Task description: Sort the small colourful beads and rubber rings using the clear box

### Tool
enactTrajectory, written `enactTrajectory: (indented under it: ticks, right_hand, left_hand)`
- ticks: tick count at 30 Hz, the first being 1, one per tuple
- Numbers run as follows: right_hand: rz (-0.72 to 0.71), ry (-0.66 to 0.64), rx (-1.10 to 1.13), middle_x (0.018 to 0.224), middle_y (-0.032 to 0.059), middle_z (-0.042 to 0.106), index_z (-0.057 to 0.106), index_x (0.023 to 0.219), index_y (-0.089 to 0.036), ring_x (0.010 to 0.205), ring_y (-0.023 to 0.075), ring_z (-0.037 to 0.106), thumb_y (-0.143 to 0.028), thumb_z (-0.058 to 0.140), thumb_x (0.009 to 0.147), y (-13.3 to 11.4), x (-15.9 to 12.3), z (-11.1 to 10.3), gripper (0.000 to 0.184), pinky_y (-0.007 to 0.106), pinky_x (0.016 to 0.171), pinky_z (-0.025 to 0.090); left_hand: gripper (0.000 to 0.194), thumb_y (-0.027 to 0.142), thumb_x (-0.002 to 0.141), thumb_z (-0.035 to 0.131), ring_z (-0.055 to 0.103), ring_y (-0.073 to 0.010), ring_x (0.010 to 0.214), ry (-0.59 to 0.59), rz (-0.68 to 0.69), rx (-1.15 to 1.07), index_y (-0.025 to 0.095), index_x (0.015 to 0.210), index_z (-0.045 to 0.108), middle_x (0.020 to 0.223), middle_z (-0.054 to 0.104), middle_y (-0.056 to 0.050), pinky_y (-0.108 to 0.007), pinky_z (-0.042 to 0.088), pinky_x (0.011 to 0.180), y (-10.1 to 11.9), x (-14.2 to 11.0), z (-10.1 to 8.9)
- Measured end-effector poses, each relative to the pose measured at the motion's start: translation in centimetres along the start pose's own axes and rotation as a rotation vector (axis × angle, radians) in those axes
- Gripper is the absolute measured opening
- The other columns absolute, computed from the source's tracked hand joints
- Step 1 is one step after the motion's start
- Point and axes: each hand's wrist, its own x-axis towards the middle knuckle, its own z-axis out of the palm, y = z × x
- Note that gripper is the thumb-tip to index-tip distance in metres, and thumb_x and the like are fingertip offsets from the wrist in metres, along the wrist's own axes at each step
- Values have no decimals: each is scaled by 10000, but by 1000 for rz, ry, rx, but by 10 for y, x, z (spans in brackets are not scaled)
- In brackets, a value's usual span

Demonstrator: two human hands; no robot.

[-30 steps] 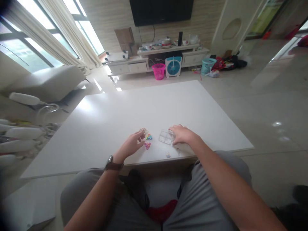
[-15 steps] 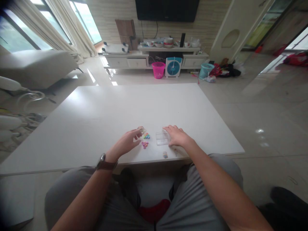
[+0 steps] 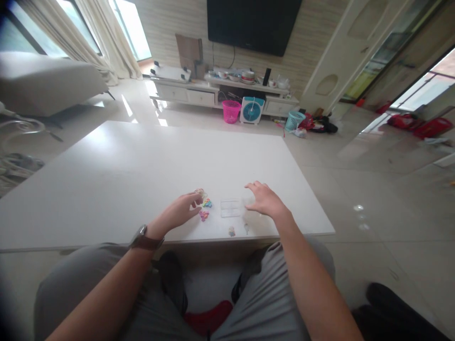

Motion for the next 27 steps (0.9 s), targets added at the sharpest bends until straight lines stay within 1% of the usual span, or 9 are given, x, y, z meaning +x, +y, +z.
enactTrajectory:
  ticks: [3, 6, 8, 10, 12, 14, 18, 22, 27]
  right_hand:
    - [-66, 87, 382, 1171, 82, 668, 646, 1266, -232, 1042, 219, 644, -323, 731, 818, -9, -6, -13, 465, 397, 965, 533]
    - [-159, 63, 635, 1201, 79, 666, 670, 1207, -244, 1118, 225, 627, -364, 707, 854, -28, -5, -12, 375, 424, 995, 534]
    - [-227, 73, 740, 1172, 78, 659, 681, 1146, -242, 1133, 235, 618, -405, 728, 848, -41, -3, -8, 343, 429, 997, 537]
    - [-284, 70, 755, 1134, 66, 646, 679, 1130, -252, 1110, 231, 622, -396, 776, 812, -52, -3, -6, 363, 421, 998, 540]
    - [-337, 66, 708, 1114, 52, 631, 675, 1139, -267, 1088, 222, 623, -342, 808, 780, -59, -4, -7, 390, 411, 1011, 534]
    - [-373, 69, 642, 1124, 47, 617, 655, 1178, -276, 1091, 219, 617, -280, 816, 760, -64, -6, -8, 448, 402, 1014, 531]
    - [-411, 70, 413, 1247, 70, 589, 598, 1267, -277, 1190, 257, 567, -230, 821, 725, -68, -7, -4, 588, 437, 1053, 491]
    - [-433, 61, 238, 1234, 83, 622, 541, 1346, -266, 1156, 287, 561, -267, 841, 730, -69, -2, 10, 685, 474, 1034, 474]
    - [-470, 28, 125, 1264, 121, 597, 470, 1434, -219, 1169, 309, 545, -282, 843, 713, -75, 2, 22, 814, 470, 1025, 474]
  left_hand:
    - [151, 245, 834, 640, 649, -169, 837, -8, -10, -224, 188, 973, 629, 1001, 670, -62, -316, 534, 746, 13, 1, 10]
    - [554, 334, 755, 788, 683, -203, 985, -105, -79, -619, 215, 1248, 566, 1234, 648, -120, -348, 568, 803, 30, 1, 24]
    - [721, 333, 708, 845, 686, -227, 1066, -168, -137, -929, 223, 1338, 511, 1330, 610, -155, -374, 573, 862, 39, 1, 31]
    - [708, 349, 724, 846, 698, -232, 1062, -202, -190, -1174, 213, 1341, 526, 1326, 616, -162, -373, 572, 881, 43, 1, 32]
    - [618, 361, 760, 822, 715, -211, 992, -182, -241, -1307, 193, 1304, 580, 1254, 656, -148, -339, 575, 842, 43, 1, 30]
    - [552, 334, 773, 808, 716, -176, 899, -111, -286, -1325, 176, 1268, 623, 1194, 681, -133, -288, 573, 756, 40, 2, 25]
    - [556, 272, 752, 804, 697, -139, 766, 13, -306, -1170, 165, 1268, 626, 1183, 698, -133, -233, 536, 592, 37, 3, 18]
    - [556, 252, 746, 786, 707, -146, 761, 13, -263, -1050, 166, 1266, 608, 1156, 714, -121, -271, 587, 646, 42, 2, 21]
    - [603, 249, 723, 797, 720, -162, 774, 40, -248, -1047, 171, 1272, 557, 1106, 722, -103, -330, 617, 713, 44, 3, 32]
